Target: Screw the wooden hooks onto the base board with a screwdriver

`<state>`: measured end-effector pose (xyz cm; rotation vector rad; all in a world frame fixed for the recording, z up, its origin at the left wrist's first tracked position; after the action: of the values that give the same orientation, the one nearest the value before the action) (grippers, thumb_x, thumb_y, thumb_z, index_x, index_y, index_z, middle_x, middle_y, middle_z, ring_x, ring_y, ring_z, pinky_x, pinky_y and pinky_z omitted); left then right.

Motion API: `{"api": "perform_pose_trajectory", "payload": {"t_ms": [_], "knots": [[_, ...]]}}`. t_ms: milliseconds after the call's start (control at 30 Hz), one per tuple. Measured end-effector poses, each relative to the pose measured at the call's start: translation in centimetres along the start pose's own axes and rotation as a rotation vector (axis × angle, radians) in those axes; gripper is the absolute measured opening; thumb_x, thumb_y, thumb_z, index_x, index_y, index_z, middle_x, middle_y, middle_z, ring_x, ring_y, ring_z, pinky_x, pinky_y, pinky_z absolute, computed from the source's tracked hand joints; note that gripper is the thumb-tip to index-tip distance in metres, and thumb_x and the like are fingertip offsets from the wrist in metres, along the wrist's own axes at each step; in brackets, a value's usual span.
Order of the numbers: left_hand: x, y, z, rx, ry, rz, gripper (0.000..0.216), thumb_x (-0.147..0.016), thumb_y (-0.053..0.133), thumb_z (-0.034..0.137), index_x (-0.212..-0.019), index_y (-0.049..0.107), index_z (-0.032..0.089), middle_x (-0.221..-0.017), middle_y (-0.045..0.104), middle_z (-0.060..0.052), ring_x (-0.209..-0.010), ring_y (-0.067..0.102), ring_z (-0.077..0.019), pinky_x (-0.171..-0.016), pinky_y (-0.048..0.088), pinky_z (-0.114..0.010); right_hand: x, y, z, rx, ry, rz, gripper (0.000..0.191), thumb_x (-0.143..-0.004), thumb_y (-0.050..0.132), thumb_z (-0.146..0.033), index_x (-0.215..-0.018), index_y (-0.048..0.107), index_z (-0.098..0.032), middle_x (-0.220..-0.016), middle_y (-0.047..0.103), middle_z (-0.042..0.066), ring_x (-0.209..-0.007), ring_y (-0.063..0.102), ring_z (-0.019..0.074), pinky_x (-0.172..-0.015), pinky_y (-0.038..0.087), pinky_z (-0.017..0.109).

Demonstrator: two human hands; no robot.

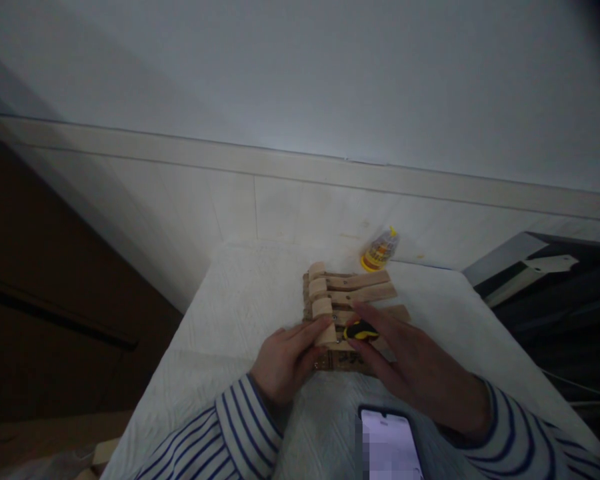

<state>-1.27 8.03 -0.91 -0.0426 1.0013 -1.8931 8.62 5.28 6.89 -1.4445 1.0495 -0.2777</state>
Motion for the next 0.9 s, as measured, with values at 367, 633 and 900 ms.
{"api": "perform_pose_trajectory", "payload": {"t_ms": [367,633,900], "knots": [[0.1,-0.2,0.1,-0.025,0.022,0.029,0.043,-0.084,0.046,0.021,-0.126,0.036,0.024,-0.119,0.054,-0.006,-0.102,0.055,-0.0171,-0.082,0.047,-0.034,-0.1,-0.8,0.1,0.017,0.004,0.141,0.057,-0.084,0.045,-0.02,-0.133,0.015,-0.019,-0.103,0.06,0.01,-0.088,0.059,0.0206,-0.071,0.051,0.038],[0.0,0.0,0.2,-0.003,0.006,0.0,0.044,-0.084,0.046,0.02,-0.126,0.035,0.024,-0.12,0.053,-0.006,-0.104,0.053,-0.0163,-0.085,0.046,-0.035,-0.2,-0.4,0.1,-0.031,0.043,0.05,0.042,-0.082,0.048,-0.02,-0.121,0.03,-0.019,-0.1,0.061,0.009,-0.088,0.059,0.0203,-0.074,0.049,0.039],[0.1,-0.1,0.1,-0.008,0.009,0.001,0.047,-0.083,0.047,0.018,-0.127,0.034,0.024,-0.121,0.053,-0.005,-0.105,0.053,-0.0167,-0.085,0.045,-0.035,-0.5,0.1,0.0,-0.038,0.046,-0.054,0.035,-0.085,0.038,-0.015,-0.119,0.035,-0.018,-0.104,0.061,0.009,-0.089,0.06,0.0182,-0.073,0.051,0.035]]}}
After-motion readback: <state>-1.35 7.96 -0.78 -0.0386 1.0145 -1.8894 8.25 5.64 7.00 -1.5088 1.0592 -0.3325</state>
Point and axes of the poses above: each hand's wrist, its own x-axis away from the middle knuckle, its own y-axis out of the palm, z = x × y, the point moved 9 cm from there along -x, towards the middle knuckle
